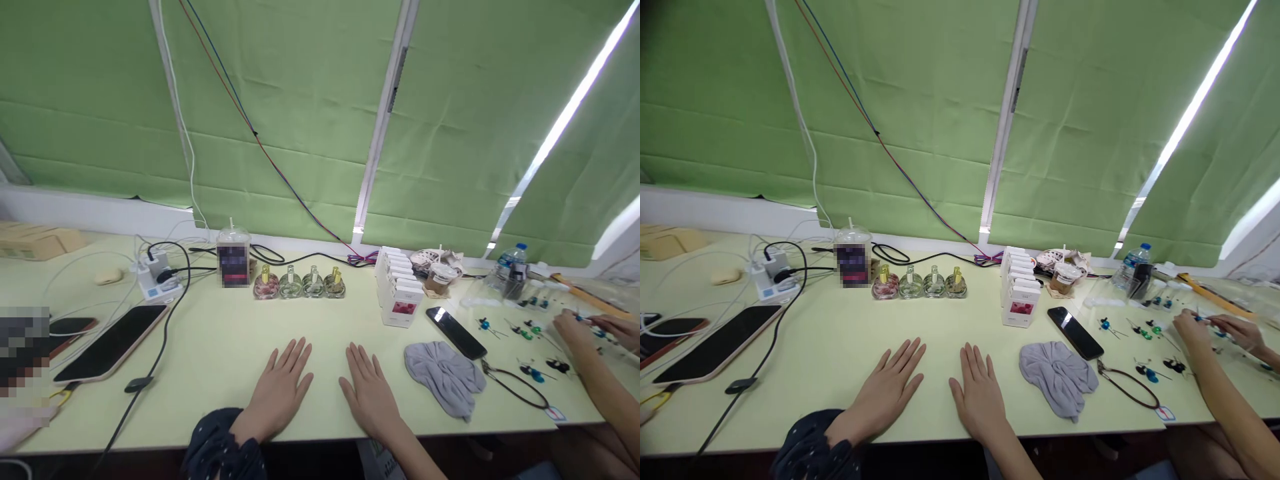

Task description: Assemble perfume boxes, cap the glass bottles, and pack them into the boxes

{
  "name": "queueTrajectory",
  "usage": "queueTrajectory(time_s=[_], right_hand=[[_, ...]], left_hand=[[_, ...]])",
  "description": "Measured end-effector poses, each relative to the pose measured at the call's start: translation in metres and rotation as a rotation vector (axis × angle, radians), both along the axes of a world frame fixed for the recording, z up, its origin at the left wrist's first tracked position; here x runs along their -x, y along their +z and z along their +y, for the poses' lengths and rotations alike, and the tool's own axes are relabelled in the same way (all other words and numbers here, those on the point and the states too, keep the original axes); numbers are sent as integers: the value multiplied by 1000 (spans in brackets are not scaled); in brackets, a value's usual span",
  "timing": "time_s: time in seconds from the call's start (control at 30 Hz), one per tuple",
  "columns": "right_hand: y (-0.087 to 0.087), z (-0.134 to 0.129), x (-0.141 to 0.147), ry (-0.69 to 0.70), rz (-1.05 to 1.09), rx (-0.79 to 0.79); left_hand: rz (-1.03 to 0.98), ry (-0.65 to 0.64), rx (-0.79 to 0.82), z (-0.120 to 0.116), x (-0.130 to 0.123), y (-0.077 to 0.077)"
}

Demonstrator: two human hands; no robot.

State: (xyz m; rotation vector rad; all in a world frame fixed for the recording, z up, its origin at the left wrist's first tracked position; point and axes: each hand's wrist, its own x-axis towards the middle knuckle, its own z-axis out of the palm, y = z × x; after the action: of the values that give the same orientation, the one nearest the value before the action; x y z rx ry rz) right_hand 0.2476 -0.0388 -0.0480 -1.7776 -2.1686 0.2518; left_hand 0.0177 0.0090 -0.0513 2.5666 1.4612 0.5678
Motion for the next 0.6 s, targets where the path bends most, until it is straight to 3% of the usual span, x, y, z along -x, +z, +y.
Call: queueTrajectory(time_s=[0.3,0.6], right_hand=[[-1,0,2,-11,-15,8],[-7,0,2,-22,-24,0]], left_hand=[[-2,21,29,-20,2,7],[-472,85,70,-15,23,-5]])
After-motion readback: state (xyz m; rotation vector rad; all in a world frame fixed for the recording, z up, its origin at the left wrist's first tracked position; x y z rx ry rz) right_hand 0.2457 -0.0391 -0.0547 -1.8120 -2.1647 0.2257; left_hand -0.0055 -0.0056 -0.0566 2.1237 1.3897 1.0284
